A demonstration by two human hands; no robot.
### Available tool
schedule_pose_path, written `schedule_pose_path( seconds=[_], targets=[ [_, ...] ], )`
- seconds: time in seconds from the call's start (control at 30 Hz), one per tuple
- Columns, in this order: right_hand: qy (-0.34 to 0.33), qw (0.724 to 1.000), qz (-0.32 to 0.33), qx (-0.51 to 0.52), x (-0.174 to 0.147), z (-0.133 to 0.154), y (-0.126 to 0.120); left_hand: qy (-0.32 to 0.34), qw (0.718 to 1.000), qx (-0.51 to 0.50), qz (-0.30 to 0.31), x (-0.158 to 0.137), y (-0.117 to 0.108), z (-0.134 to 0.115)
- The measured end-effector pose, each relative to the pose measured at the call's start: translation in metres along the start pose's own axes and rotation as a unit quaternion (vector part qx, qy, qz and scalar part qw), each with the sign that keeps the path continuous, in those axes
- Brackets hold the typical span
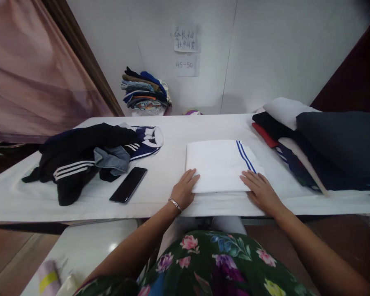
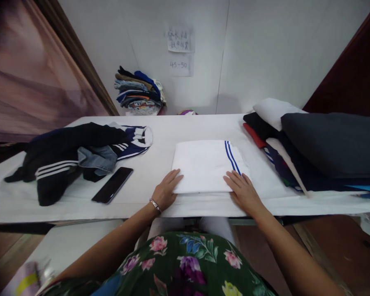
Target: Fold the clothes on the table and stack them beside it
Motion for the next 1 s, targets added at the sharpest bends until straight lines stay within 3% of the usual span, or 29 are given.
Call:
schedule_pose_path(
  seconds=[0.17, 0.33, 0.47, 0.6, 0.7, 0.83, 0.93, 1.0],
  targets=[
    [0.003, 1.000, 0.005, -0.001, -0.006, -0.005, 0.005, -0.011, 0.999, 0.013, 0.052, -0.003, 0.005, -0.002],
    [0.007, 0.999, 0.017, 0.039, -0.011, -0.003, 0.005, 0.005, 1.000, 0.008, 0.027, -0.012, 0.003, 0.000],
    [0.013, 0.997, 0.014, 0.070, -0.004, 0.014, -0.013, 0.029, 0.997, -0.056, 0.045, -0.017, -0.007, 0.004],
    [0.009, 0.997, -0.052, 0.049, 0.022, 0.033, -0.034, -0.024, 0.987, -0.142, 0.065, -0.005, -0.022, 0.011],
    [0.057, 0.997, -0.049, 0.007, 0.038, 0.023, -0.020, -0.076, 0.992, -0.098, 0.022, 0.011, -0.023, 0.013],
    [0.109, 0.994, -0.013, -0.009, 0.036, -0.002, 0.013, -0.088, 0.995, -0.025, 0.037, 0.022, 0.006, 0.011],
    [0.100, 0.994, -0.006, 0.046, 0.027, -0.013, 0.016, -0.095, 0.991, -0.085, 0.039, 0.024, 0.018, 0.021],
    [0.117, 0.987, -0.039, 0.107, 0.022, -0.028, 0.002, -0.149, 0.973, -0.174, 0.021, 0.028, 0.016, 0.040]
  ],
)
Point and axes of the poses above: each hand's wrist, its own x-axis towards the middle knuckle, its own y-axis out of the palm, z = x × y, the point moved 8 cm from there along x, towards the middle knuckle, and after that the axes turned 13 degrees about x, right-handed, at the moved point
